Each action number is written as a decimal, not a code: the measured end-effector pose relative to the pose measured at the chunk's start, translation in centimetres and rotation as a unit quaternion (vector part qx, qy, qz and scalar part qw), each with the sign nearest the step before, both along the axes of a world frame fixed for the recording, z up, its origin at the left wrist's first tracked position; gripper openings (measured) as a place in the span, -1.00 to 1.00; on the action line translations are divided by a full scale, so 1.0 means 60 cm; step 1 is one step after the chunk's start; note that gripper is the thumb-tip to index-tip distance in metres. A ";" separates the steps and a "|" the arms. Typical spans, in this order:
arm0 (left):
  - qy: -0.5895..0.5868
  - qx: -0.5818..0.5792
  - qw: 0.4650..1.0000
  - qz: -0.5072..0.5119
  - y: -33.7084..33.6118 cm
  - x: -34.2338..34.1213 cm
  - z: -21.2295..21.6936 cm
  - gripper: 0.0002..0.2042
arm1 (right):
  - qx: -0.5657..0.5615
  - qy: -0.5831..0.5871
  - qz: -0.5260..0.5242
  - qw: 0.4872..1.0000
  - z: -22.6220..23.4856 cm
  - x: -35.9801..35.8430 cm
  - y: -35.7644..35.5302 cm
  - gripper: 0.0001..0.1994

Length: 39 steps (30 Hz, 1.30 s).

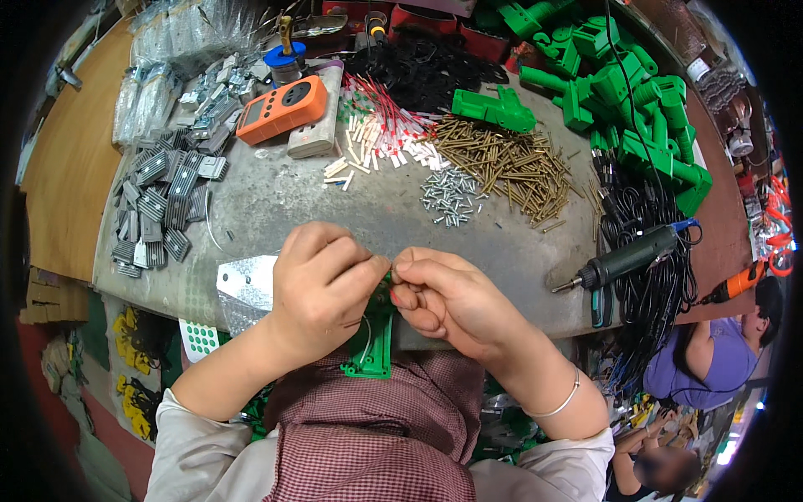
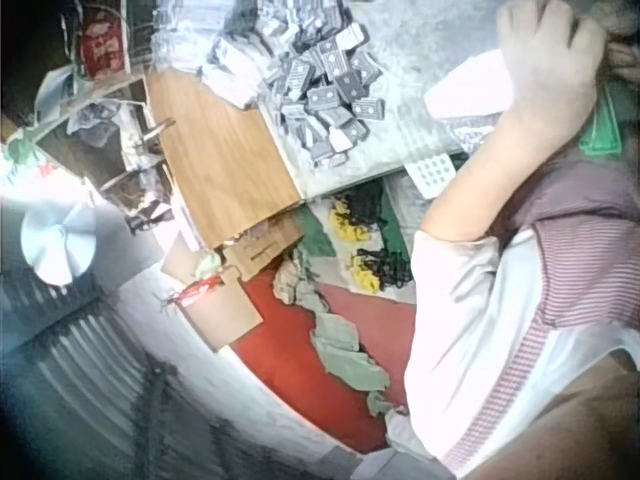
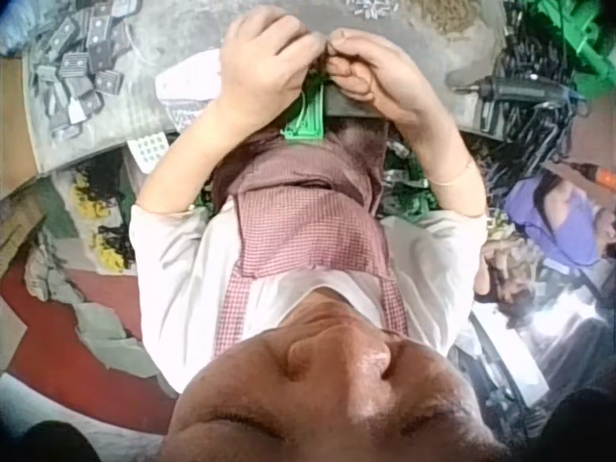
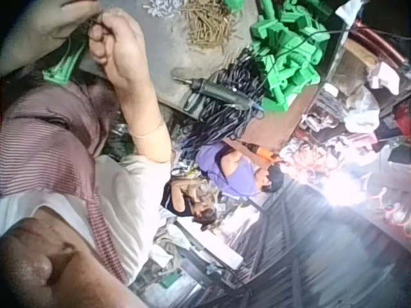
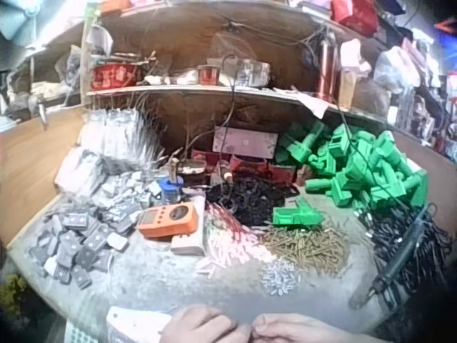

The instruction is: Assembling the internal wiring and components into a green plastic handheld device housing.

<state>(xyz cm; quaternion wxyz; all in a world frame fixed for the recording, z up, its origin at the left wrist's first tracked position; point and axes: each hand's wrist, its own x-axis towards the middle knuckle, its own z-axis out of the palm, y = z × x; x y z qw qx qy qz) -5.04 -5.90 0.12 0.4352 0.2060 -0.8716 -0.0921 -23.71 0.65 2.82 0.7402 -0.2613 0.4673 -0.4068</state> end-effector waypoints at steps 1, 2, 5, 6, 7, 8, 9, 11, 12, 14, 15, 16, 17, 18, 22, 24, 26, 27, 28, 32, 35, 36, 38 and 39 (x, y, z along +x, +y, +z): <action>0.004 0.039 0.999 -0.005 -0.002 0.002 0.000 -0.81 | 0.007 -0.020 0.002 1.000 -0.004 0.002 0.001 -0.82; 0.004 0.039 0.999 -0.003 -0.004 0.003 0.000 -0.81 | -0.012 0.062 -0.006 0.998 0.016 0.007 0.005 -0.87; 0.033 0.145 0.988 -0.028 -0.008 0.002 0.001 -0.82 | -0.399 0.539 -0.024 0.742 0.008 0.020 0.012 -0.86; 0.030 0.169 0.984 -0.041 -0.007 0.001 0.003 -0.85 | -0.495 0.614 -0.004 0.615 0.004 0.012 0.006 -0.79; 0.028 0.192 0.979 -0.057 -0.007 0.001 0.004 -0.86 | -0.494 0.614 -0.004 0.616 -0.004 0.008 0.002 -0.79; 0.027 0.192 0.979 -0.056 -0.008 0.000 0.004 -0.86 | -0.510 0.601 0.001 0.615 -0.011 0.005 -0.001 -0.83; 0.030 0.173 0.983 -0.051 -0.008 -0.002 0.004 -0.86 | -0.525 0.589 0.005 0.614 -0.014 0.000 -0.003 -0.85; 0.033 0.155 0.986 -0.049 -0.006 -0.003 -0.001 -0.86 | -0.282 0.316 0.032 0.905 -0.003 -0.015 -0.012 -0.85; 0.027 0.070 0.996 -0.037 -0.005 -0.004 -0.004 -0.86 | 0.020 -0.027 0.051 0.998 0.003 -0.018 -0.012 -0.82; 0.021 -0.016 0.999 -0.021 -0.006 -0.006 -0.003 -0.85 | -0.004 0.042 0.047 0.998 0.018 -0.010 -0.007 -0.79; 0.027 0.037 0.999 -0.024 -0.007 -0.006 0.000 -0.86 | -0.029 0.112 0.041 0.992 0.022 -0.005 -0.002 -0.75; 0.035 0.091 0.995 -0.024 -0.008 -0.005 0.003 -0.87 | -0.109 0.238 0.017 0.965 0.016 -0.002 0.002 -0.79; 0.043 0.146 0.988 -0.024 -0.009 -0.005 0.003 -0.86 | -0.109 0.239 0.021 0.965 0.011 0.000 0.004 -0.79; 0.045 0.147 0.988 -0.020 -0.011 -0.006 0.001 -0.86 | -0.318 0.445 0.016 0.837 0.006 0.002 0.004 -0.81; 0.043 0.222 0.972 -0.064 -0.012 -0.005 -0.005 -0.86 | -0.398 0.544 0.004 0.739 0.002 0.005 0.005 -0.86; 0.011 0.110 0.993 -0.047 -0.013 -0.006 -0.006 -0.86 | -0.213 0.419 0.002 0.883 0.003 0.006 0.006 -0.86; 0.019 0.098 0.994 -0.040 -0.008 -0.005 -0.006 -0.86 | -0.153 0.328 0.003 0.932 0.007 -0.004 0.003 -0.86; 0.026 0.087 0.995 -0.035 -0.006 -0.004 -0.006 -0.86 | -0.122 0.282 0.004 0.952 0.010 -0.009 0.002 -0.87; 0.028 0.087 0.995 -0.032 -0.007 -0.004 -0.007 -0.86 | -0.091 0.235 0.006 0.968 0.012 -0.014 -0.001 -0.87; 0.050 0.188 0.980 -0.046 -0.010 -0.005 -0.006 -0.86 | -0.401 0.542 -0.049 0.737 0.008 0.024 0.008 -0.91; 0.042 0.191 0.980 -0.045 -0.012 -0.005 -0.006 -0.86 | -0.503 0.627 0.000 0.594 -0.005 0.007 0.002 -0.92; 0.038 0.177 0.983 -0.040 -0.013 -0.005 -0.006 -0.86 | -0.448 0.571 0.002 0.688 -0.001 0.010 0.002 -0.90; 0.025 0.148 0.988 -0.039 -0.010 -0.005 -0.008 -0.84 | -0.237 0.346 0.008 0.908 0.011 -0.008 -0.007 -0.85; 0.014 0.119 0.992 -0.035 -0.009 -0.005 -0.009 -0.82 | 0.003 0.068 0.014 0.998 0.015 -0.017 -0.008 -0.79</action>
